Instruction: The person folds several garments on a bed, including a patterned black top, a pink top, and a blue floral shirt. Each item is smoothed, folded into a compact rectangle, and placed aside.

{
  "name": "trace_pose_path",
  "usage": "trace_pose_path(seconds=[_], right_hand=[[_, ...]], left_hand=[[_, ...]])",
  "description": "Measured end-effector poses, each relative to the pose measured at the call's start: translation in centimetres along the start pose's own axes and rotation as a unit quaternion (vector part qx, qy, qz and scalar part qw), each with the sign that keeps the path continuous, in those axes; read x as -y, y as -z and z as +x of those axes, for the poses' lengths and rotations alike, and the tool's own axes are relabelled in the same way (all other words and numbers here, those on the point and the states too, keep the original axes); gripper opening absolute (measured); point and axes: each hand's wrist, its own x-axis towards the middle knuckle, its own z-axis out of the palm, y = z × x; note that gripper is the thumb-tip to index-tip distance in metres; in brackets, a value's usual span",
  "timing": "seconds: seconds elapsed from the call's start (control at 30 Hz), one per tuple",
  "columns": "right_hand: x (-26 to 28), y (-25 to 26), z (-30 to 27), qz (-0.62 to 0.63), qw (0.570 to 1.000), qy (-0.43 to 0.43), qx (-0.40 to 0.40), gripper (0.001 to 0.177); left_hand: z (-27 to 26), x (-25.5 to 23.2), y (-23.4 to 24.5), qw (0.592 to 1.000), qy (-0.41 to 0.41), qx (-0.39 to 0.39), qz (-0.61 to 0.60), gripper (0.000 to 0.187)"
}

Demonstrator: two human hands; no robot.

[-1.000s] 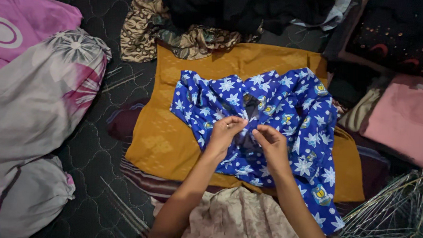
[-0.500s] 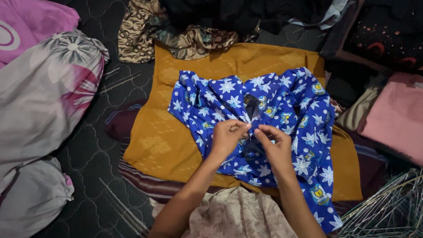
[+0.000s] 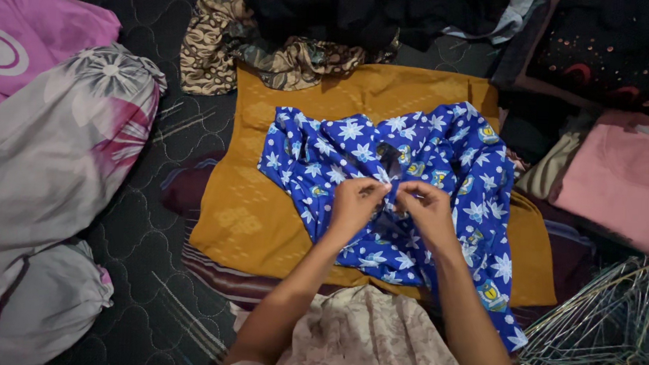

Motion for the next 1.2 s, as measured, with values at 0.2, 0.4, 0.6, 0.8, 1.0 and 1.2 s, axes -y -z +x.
trace_pose_path(seconds=[0.2, 0.4, 0.6, 0.8, 1.0, 1.2], right_hand=[[1.6, -1.2, 0.4, -0.094, 0.995, 0.033, -0.029, 0.015], [3.3, -3.1, -1.1, -0.257, 0.958, 0.100, -0.086, 0.018], [1.6, -2.5, -0.9, -0.137, 0.988, 0.038, -0.060, 0.015], [0.2, -0.6, 0.1, 0.013, 0.999, -0.045, 0.011, 0.013], [1.0, 0.3, 2.4, -0.035, 0.999, -0.003, -0.015, 0.019], [2.0, 6.8, 8.8, -0.289, 0.935, 0.173, -0.107, 0.022]], left_hand=[[1.5, 2.4, -0.9, 0.983, 0.081, 0.070, -0.150, 0.023], [1.4, 3.9, -1.0, 0.977, 0.095, 0.083, -0.170, 0.021], [1.5, 2.5, -0.3, 0.999, -0.005, 0.043, -0.001, 0.020], [1.2, 0.3, 1.0, 0.992, -0.049, 0.091, 0.075, 0.020], [4.3, -1.0, 0.9, 0.994, -0.062, 0.095, 0.005, 0.022], [9.9, -1.2, 4.7, 0.916, -0.125, -0.083, 0.371, 0.021]])
